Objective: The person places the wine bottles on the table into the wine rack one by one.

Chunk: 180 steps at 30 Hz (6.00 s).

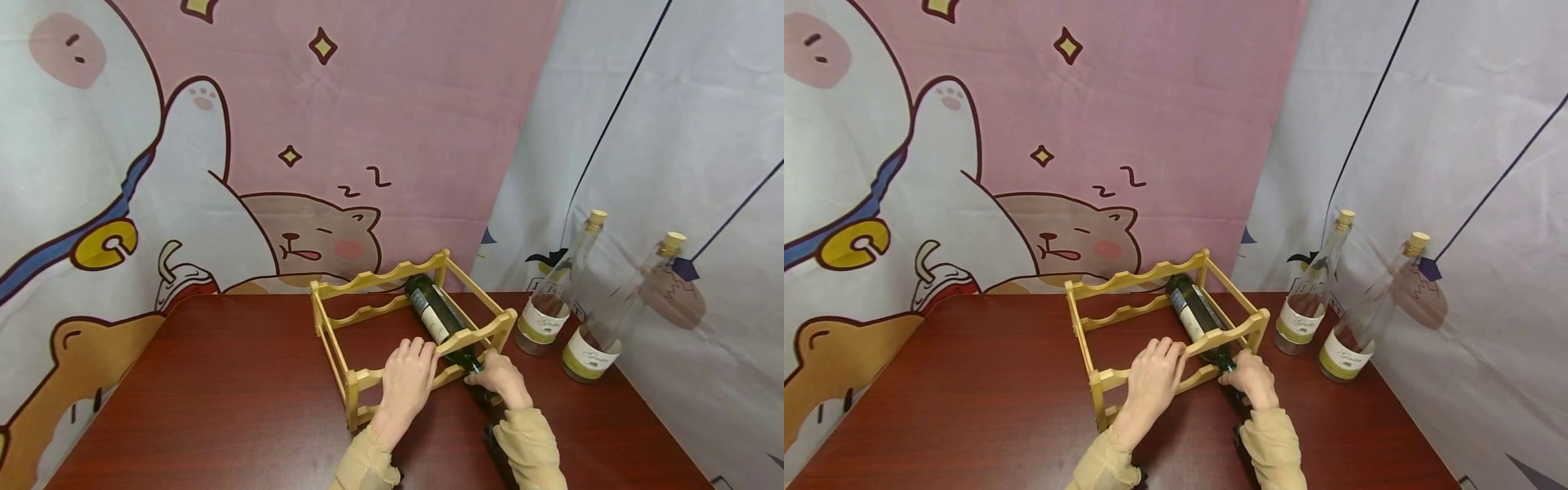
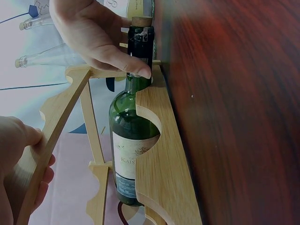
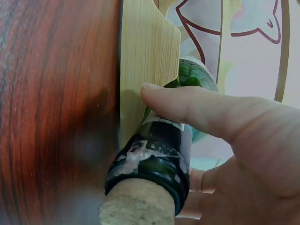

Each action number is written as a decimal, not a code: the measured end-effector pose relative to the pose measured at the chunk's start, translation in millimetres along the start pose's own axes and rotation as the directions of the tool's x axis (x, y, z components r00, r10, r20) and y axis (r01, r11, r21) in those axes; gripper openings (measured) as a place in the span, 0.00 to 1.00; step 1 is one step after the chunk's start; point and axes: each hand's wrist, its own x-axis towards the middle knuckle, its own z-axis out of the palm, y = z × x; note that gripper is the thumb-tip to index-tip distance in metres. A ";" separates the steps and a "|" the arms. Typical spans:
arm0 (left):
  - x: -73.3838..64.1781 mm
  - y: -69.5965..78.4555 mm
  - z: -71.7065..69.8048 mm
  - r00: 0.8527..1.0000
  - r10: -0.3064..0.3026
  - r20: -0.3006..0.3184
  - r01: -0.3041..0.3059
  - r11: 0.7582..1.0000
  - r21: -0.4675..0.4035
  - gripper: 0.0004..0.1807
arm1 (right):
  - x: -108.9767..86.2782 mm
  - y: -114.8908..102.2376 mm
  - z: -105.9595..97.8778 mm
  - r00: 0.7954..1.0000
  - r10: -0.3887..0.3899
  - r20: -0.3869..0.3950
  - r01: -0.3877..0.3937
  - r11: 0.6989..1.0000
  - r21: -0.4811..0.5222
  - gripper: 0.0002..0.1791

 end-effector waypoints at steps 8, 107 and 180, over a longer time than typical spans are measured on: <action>-0.4 -0.6 0.0 1.000 -0.002 0.016 0.002 1.000 -0.002 0.06 | -0.1 0.4 -0.3 0.999 -0.037 -0.027 0.038 0.999 0.015 0.22; 0.1 -0.8 0.3 1.000 0.000 0.011 0.000 1.000 -0.006 0.06 | 2.9 -2.6 1.8 1.000 0.001 -0.016 -0.001 1.000 -0.024 0.14; -0.2 0.2 0.7 1.000 -0.012 0.013 0.012 1.000 -0.017 0.06 | 6.7 7.5 1.4 0.999 -0.022 0.044 0.013 0.980 0.197 0.12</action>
